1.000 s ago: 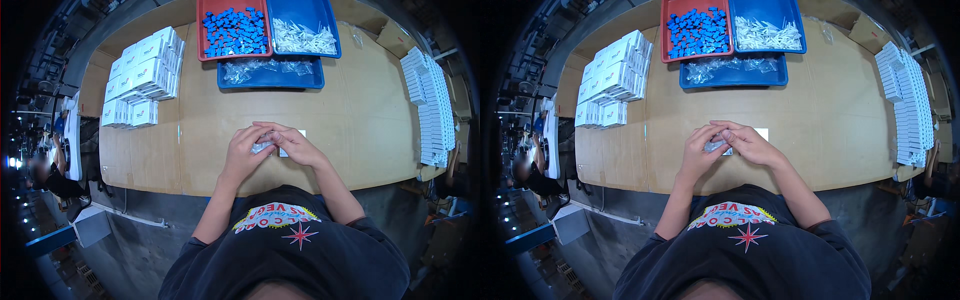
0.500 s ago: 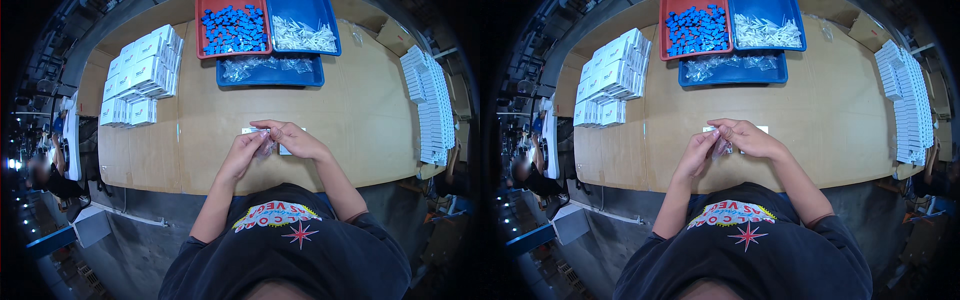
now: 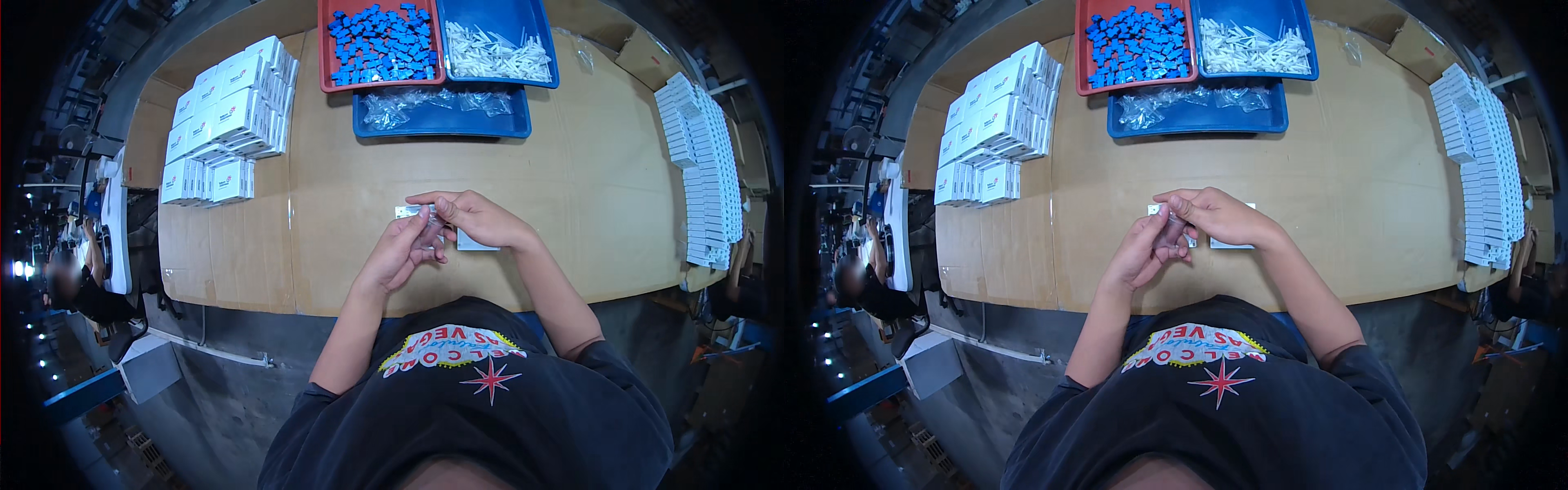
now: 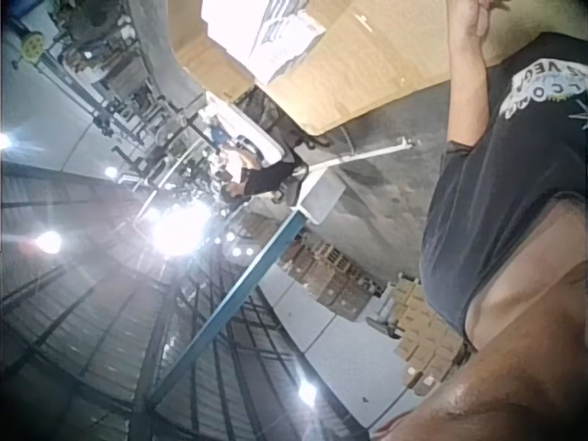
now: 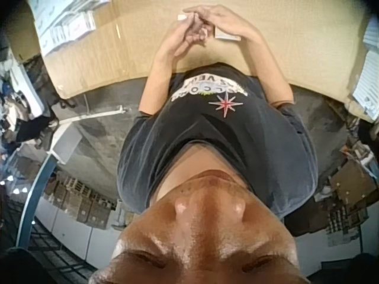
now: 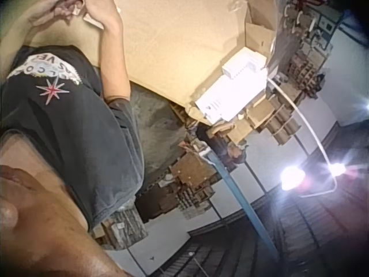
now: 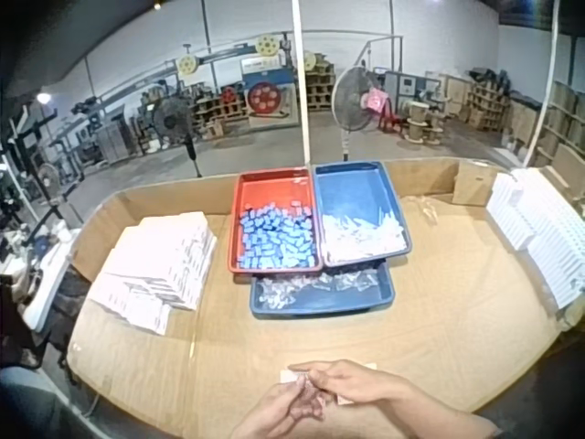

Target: Assembling components and packaging them into white boxes on a factory assembly line.

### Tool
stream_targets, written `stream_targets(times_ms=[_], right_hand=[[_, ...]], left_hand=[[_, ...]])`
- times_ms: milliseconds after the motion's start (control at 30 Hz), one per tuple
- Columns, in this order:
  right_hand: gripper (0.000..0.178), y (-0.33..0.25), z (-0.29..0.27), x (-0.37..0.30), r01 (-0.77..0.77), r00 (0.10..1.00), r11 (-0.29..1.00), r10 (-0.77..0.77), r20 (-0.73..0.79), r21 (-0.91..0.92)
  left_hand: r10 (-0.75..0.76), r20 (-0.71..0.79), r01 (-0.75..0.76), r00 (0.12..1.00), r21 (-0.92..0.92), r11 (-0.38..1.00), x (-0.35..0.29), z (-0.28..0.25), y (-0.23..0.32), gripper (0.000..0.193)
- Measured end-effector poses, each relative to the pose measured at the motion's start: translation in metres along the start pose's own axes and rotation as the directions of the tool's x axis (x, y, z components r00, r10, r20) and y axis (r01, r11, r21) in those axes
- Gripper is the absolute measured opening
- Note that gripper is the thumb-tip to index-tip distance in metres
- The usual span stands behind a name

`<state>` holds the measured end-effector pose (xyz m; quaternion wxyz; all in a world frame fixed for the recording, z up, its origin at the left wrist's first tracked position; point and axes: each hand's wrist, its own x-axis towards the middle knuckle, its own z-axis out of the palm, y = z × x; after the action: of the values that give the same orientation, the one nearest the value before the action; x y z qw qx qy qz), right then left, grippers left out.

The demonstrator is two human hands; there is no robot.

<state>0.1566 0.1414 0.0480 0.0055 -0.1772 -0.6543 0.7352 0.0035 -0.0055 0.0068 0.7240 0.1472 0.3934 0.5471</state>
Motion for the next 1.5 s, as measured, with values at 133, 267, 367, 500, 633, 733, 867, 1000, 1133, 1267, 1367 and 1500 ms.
stream_targets(times_ms=[133, 267, 367, 500, 633, 733, 867, 1000, 1133, 1267, 1367, 1500], right_hand=[[0.073, 0.008, -0.01, 0.005, -0.005, 0.998, 0.999, 0.008, 0.067, -0.039], [0.07, 0.017, -0.011, 0.011, 0.044, 0.993, 0.997, -0.037, 0.112, -0.06], [0.074, 0.016, -0.008, 0.014, 0.065, 0.99, 0.994, -0.054, 0.129, -0.085], [0.078, 0.004, -0.013, 0.015, -0.076, 0.982, 0.996, 0.082, 0.17, -0.04], [0.071, 0.003, -0.015, 0.015, -0.094, 0.986, 0.994, 0.101, 0.133, -0.057], [0.07, 0.013, -0.012, 0.018, 0.043, 0.997, 0.989, -0.034, 0.067, -0.139], [0.071, 0.009, -0.018, 0.021, 0.044, 0.993, 0.985, -0.025, 0.116, -0.166], [0.073, 0.003, -0.018, 0.021, -0.152, 0.96, 0.982, 0.173, 0.221, -0.112], [0.061, 0.005, -0.038, 0.015, 0.108, 0.994, 0.971, -0.099, 0.051, -0.215], [0.043, -0.007, -0.086, 0.016, 0.127, 0.967, 0.928, -0.195, -0.165, -0.349], [0.028, -0.014, -0.143, 0.034, 0.04, 0.883, 0.863, -0.267, -0.387, -0.504], [0.021, -0.032, -0.201, 0.052, -0.248, 0.635, 0.644, -0.456, -0.623, -0.724]], left_hand=[[-0.044, -0.016, 0.043, 0.999, -0.037, 0.998, 0.003, 0.005, 0.003, 0.047], [-0.043, -0.013, 0.042, 0.999, -0.084, 0.996, 0.006, 0.001, -0.001, 0.046], [-0.01, 0.046, 0.014, 0.999, -0.099, 0.995, 0.011, -0.021, -0.015, 0.045], [-0.013, 0.056, 0.018, 0.998, -0.082, 0.996, 0.01, -0.018, -0.013, 0.045], [-0.03, 0.032, 0.034, 0.999, -0.118, 0.992, 0.01, -0.007, -0.004, 0.044], [-0.013, 0.039, 0.018, 0.999, -0.133, 0.991, 0.013, -0.013, -0.008, 0.043], [-0.016, -0.025, 0.013, 1.0, -0.102, 0.995, 0.014, -0.008, -0.007, 0.042], [0.033, 0.022, -0.031, 0.999, -0.111, 0.993, 0.016, -0.018, -0.016, 0.041], [0.012, -0.019, -0.015, 1.0, -0.2, 0.98, 0.012, -0.008, -0.009, 0.041], [0.006, -0.054, -0.016, 0.999, -0.181, 0.983, 0.008, -0.015, -0.014, 0.05], [-0.002, -0.057, -0.01, 0.998, -0.206, 0.978, 0.003, -0.018, -0.018, 0.051], [-0.004, -0.042, -0.005, 0.999, -0.21, 0.978, -0.002, -0.018, -0.024, 0.05]])
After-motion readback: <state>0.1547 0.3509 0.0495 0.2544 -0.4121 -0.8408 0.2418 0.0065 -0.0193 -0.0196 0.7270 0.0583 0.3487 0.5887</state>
